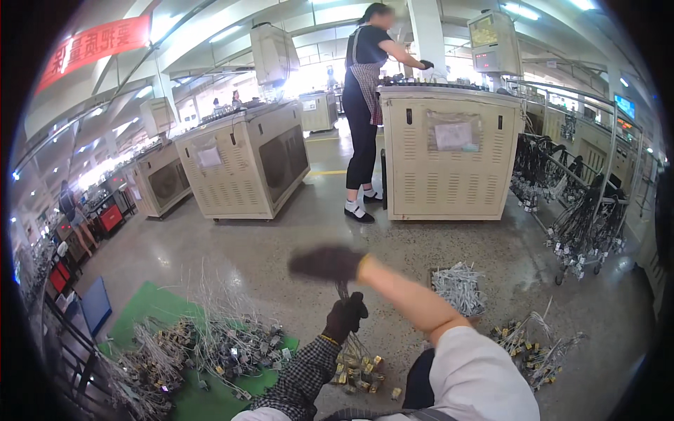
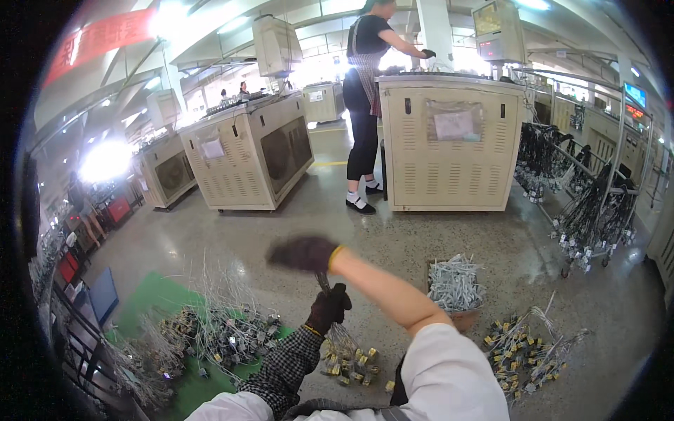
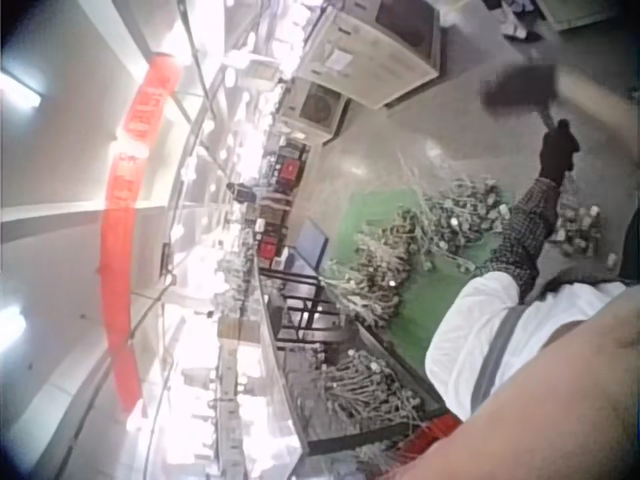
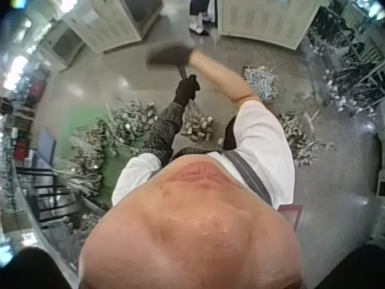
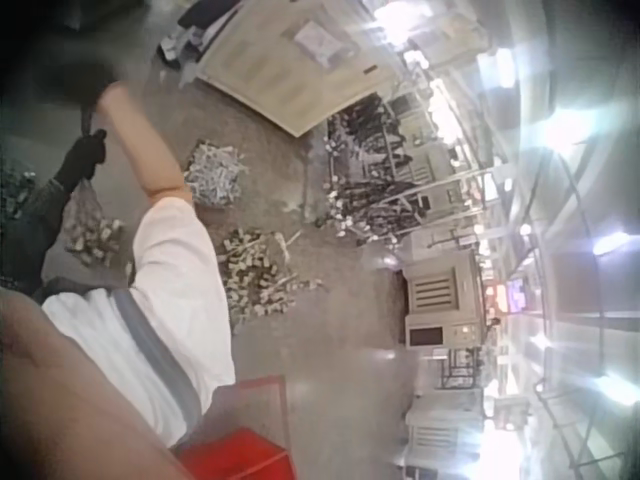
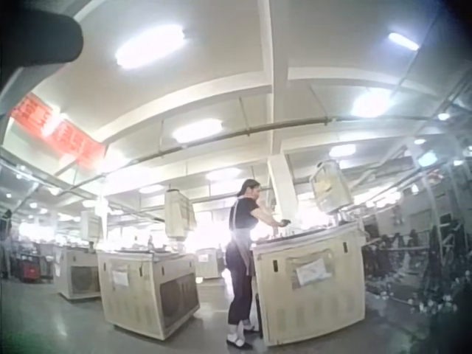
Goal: Gathering and bundling bunches of long electronic wires from the floor onto a pile.
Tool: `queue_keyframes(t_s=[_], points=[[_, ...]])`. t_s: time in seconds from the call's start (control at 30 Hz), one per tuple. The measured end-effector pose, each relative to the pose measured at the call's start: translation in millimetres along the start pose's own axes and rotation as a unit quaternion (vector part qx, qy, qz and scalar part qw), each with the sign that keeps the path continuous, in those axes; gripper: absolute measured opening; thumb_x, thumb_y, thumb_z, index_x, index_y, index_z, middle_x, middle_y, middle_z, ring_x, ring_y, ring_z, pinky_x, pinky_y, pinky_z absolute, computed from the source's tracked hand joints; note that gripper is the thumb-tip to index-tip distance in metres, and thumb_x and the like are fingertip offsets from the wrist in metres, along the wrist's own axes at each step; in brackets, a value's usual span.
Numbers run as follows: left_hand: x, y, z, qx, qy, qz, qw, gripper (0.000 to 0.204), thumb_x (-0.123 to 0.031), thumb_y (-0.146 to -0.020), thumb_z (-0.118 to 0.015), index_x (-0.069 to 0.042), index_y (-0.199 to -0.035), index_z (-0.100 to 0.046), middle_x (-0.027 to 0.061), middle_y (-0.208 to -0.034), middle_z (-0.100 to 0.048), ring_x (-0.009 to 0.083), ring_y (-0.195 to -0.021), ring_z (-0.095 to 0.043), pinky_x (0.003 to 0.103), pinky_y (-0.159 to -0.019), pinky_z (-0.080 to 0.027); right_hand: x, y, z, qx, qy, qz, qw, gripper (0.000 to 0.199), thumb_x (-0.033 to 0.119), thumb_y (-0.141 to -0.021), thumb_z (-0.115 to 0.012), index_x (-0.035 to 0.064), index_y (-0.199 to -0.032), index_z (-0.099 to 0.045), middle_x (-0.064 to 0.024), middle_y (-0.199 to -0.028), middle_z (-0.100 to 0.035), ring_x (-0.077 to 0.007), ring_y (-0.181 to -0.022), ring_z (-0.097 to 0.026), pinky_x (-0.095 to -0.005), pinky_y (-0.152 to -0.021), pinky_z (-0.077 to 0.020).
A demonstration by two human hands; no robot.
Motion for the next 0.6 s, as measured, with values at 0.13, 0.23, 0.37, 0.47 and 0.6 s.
queue_keyframes(t_s=[0.13,0.23,0.37,0.47,0.6], points=[[7,13,3,-0.029,-0.057,-0.079,0.995,0.042,-0.042,-0.09,-0.044,-0.008,-0.074,-0.063,0.0045,-0.06,-0.06,0.0154,-0.044,-0.055,0.032,-0.045,-0.043,63,7,16,0.05,-0.016,0.048,0.997,0.029,0.024,-0.095,-0.039,0.01,-0.11,-0.06,-0.0116,-0.105,-0.064,-0.0214,-0.089,-0.064,-0.0307,-0.078,-0.0488],[33,-1,16,-0.064,-0.169,-0.201,0.963,0.024,-0.032,-0.089,-0.05,-0.013,-0.092,-0.065,0.0048,-0.07,-0.063,0.0182,-0.054,-0.059,0.034,-0.053,-0.048,13,34,11,-0.386,-0.351,-0.195,0.83,0.03,0.024,-0.097,-0.038,0.0041,-0.094,-0.06,-0.0077,-0.082,-0.063,-0.0188,-0.07,-0.059,-0.0339,-0.067,-0.0481],[47,-7,9,-0.061,-0.049,-0.251,0.965,0.057,-0.021,-0.086,-0.059,-0.007,-0.136,-0.036,0.0104,-0.133,-0.045,0.0214,-0.12,-0.045,0.033,-0.1,-0.037,42,74,-68,-0.274,-0.289,-0.347,0.849,0.032,0.03,-0.095,-0.044,0.0018,-0.085,-0.056,-0.0123,-0.074,-0.061,-0.026,-0.064,-0.056,-0.0405,-0.063,-0.0421],[46,-11,29,-0.032,-0.104,-0.221,0.969,0.046,-0.029,-0.083,-0.064,-0.006,-0.12,-0.052,0.0129,-0.114,-0.057,0.0236,-0.105,-0.055,0.035,-0.091,-0.043,50,52,-24,-0.437,0.005,-0.187,0.88,0.028,0.026,-0.095,-0.038,0.0105,-0.074,-0.05,0.0009,-0.064,-0.047,-0.0087,-0.059,-0.045,-0.0255,-0.054,-0.0369],[36,-11,5,0.04,-0.105,-0.23,0.967,0.035,-0.039,-0.081,-0.065,-0.004,-0.087,-0.069,0.01,-0.082,-0.069,0.0191,-0.076,-0.065,0.033,-0.071,-0.049,24,39,9,-0.302,-0.653,-0.247,0.649,0.026,0.028,-0.092,-0.046,0.0112,-0.074,-0.052,-0.0045,-0.058,-0.05,-0.0129,-0.049,-0.047,-0.027,-0.045,-0.0343]])
Point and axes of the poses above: each hand's wrist, its own y-axis away from the middle knuckle, its own z-axis out of the back of the hand, x = y × z, the point moved 4 cm from there along -y, towards the middle knuckle
